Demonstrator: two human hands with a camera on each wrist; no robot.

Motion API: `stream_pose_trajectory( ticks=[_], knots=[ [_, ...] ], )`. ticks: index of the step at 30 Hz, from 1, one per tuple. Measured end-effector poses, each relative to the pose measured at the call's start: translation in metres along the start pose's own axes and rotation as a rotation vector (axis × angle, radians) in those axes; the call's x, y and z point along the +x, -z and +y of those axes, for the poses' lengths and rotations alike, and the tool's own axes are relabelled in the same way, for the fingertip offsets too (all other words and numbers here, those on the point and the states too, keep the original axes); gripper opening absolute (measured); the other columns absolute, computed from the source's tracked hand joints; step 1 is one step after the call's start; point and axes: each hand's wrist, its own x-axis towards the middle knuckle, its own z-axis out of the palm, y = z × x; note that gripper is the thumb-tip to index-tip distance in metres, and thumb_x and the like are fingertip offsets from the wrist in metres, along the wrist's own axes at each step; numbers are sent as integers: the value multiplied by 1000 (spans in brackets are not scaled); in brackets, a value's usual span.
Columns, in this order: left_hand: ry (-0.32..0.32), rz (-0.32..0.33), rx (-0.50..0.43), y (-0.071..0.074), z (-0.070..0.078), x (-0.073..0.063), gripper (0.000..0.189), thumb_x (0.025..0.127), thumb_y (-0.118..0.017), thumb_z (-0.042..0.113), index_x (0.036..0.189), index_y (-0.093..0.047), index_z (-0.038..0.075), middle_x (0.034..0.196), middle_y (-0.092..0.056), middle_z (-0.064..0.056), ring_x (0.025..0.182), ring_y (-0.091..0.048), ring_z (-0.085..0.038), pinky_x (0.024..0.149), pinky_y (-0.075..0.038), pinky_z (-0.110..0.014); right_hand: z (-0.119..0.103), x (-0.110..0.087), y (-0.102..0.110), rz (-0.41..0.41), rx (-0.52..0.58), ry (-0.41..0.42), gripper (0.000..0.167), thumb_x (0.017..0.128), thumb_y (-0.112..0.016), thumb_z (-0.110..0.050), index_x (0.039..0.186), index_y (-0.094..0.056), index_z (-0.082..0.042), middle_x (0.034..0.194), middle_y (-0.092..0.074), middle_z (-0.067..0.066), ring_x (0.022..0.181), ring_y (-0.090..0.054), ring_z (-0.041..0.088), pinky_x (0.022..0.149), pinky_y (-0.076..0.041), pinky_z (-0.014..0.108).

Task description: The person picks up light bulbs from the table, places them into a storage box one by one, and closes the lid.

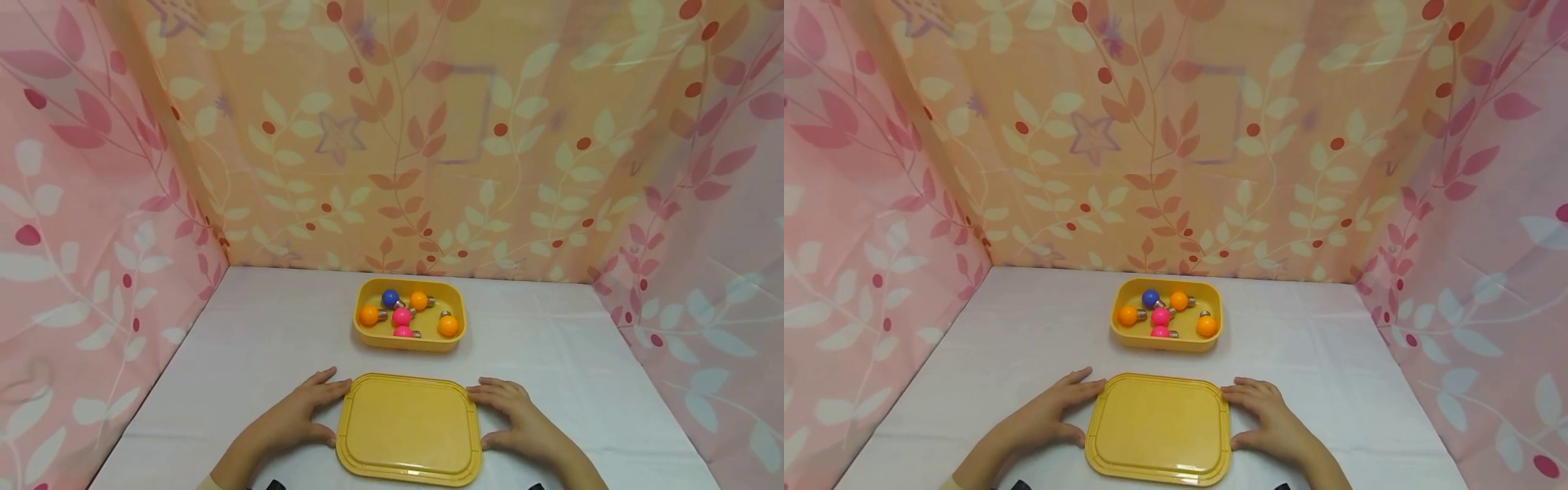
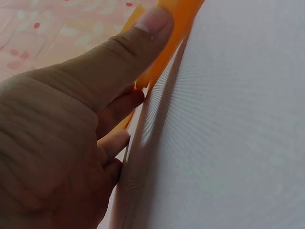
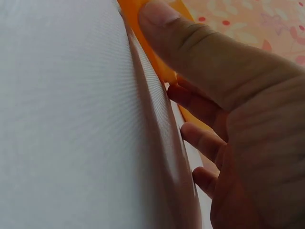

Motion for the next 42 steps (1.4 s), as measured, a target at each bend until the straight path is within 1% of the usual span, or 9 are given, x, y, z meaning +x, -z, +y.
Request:
stream_pose_trajectory(
  ticks=[6,13,17,21,24,28,33,36,42],
  knots=[
    [29,5,-52,0,-1,0,91,69,-81,63,151,-49,41,167,-32,0,155,-20,-42,117,-22,-74,1,-5,3,-29,107,-123,76,73,-88,-50,142,-61,-29,149,-57,-3,141,-43,31,111,-20,16],
    [28,36,-172,3,-4,1,78,77,-80,56,149,-52,42,164,-38,-1,153,-22,-47,118,-18,-74,-1,-6,8,-53,163,-251,70,79,-86,-44,143,-60,-35,152,-54,-1,143,-42,24,112,-35,28],
    [-7,63,-221,4,-4,0,72,82,-79,50,149,-53,38,160,-45,-3,152,-26,-45,120,-18,-69,-3,-4,12,-47,284,-317,61,83,-84,-35,140,-63,-32,148,-57,-6,138,-48,13,112,-39,25],
    [-17,76,-255,3,-2,0,69,87,-76,47,151,-52,35,157,-48,6,153,-29,-37,123,-19,-58,-3,-2,13,-45,405,-322,53,89,-80,-23,140,-63,-26,144,-61,-5,134,-53,7,110,-40,19],
    [-34,70,-322,1,1,2,64,93,-71,42,152,-51,29,155,-48,11,152,-32,-29,125,-24,-34,-2,0,13,-37,458,-320,48,94,-74,-17,140,-63,-22,143,-62,-3,134,-54,8,110,-39,16],
    [-77,65,-399,-2,3,5,57,100,-64,34,154,-49,20,156,-48,6,148,-40,-23,114,-27,-10,-3,2,13,-8,502,-329,43,99,-68,-12,141,-62,-20,142,-64,-1,135,-54,7,109,-38,13],
    [-77,98,-401,-5,3,7,54,101,-62,33,152,-51,19,154,-52,3,144,-46,-17,111,-35,-11,-5,7,14,29,531,-297,41,102,-62,-7,142,-60,-14,143,-63,6,132,-56,5,108,-42,14],
    [-43,131,-421,-5,4,8,53,100,-65,35,150,-55,21,150,-55,4,141,-49,-15,110,-40,-14,-8,9,14,55,533,-275,40,101,-61,-4,141,-61,-11,142,-63,9,130,-57,3,106,-45,15],
    [43,283,-480,-1,14,11,49,96,-70,40,142,-63,24,141,-64,7,136,-55,-14,108,-48,-23,-19,14,13,98,570,-285,36,103,-59,-3,138,-62,-7,139,-65,14,125,-62,8,101,-53,21]
  ],
)
